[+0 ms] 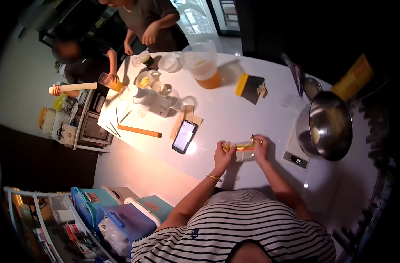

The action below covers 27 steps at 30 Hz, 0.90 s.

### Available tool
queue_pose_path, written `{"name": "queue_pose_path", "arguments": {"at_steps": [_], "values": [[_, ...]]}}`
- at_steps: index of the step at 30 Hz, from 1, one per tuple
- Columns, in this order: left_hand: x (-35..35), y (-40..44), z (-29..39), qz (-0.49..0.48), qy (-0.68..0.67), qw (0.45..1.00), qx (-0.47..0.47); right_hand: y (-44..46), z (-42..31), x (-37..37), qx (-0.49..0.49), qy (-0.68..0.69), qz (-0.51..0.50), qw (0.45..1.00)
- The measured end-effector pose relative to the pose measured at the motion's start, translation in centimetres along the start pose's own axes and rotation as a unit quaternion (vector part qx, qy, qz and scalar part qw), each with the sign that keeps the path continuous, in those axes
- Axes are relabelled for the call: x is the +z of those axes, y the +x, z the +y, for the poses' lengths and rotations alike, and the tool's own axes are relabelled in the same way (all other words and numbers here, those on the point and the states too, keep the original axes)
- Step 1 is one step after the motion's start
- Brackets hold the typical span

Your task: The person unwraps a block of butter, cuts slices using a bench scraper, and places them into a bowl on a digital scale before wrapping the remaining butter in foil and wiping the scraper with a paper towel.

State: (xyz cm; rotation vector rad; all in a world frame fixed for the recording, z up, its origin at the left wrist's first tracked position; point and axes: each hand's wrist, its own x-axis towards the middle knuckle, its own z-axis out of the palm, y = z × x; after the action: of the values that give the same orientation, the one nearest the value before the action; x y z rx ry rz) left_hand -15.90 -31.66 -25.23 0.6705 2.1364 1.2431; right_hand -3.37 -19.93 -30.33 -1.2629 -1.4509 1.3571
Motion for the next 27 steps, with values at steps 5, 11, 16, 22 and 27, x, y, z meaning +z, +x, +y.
{"name": "queue_pose_path", "arguments": {"at_steps": [5,11,16,22,27], "values": [[-0.6,2.8,-1.3,-0.083,-0.107,0.980,-0.143,-0.6,-4.7,0.8,-0.043,0.141,-0.037,0.988],[-8.2,5.1,10.8,-0.051,-0.165,0.985,-0.031,4.6,-17.6,5.3,-0.251,0.080,-0.079,0.961],[-18.3,10.6,20.0,-0.071,-0.197,0.952,0.223,10.3,-30.9,12.6,-0.369,0.153,-0.068,0.914],[-24.7,22.7,24.4,-0.133,-0.438,0.887,0.061,17.5,-43.2,20.3,-0.380,0.249,-0.169,0.875],[-23.0,34.4,20.6,-0.200,-0.555,0.807,0.018,14.4,-35.8,15.0,-0.302,0.174,-0.021,0.937]]}}
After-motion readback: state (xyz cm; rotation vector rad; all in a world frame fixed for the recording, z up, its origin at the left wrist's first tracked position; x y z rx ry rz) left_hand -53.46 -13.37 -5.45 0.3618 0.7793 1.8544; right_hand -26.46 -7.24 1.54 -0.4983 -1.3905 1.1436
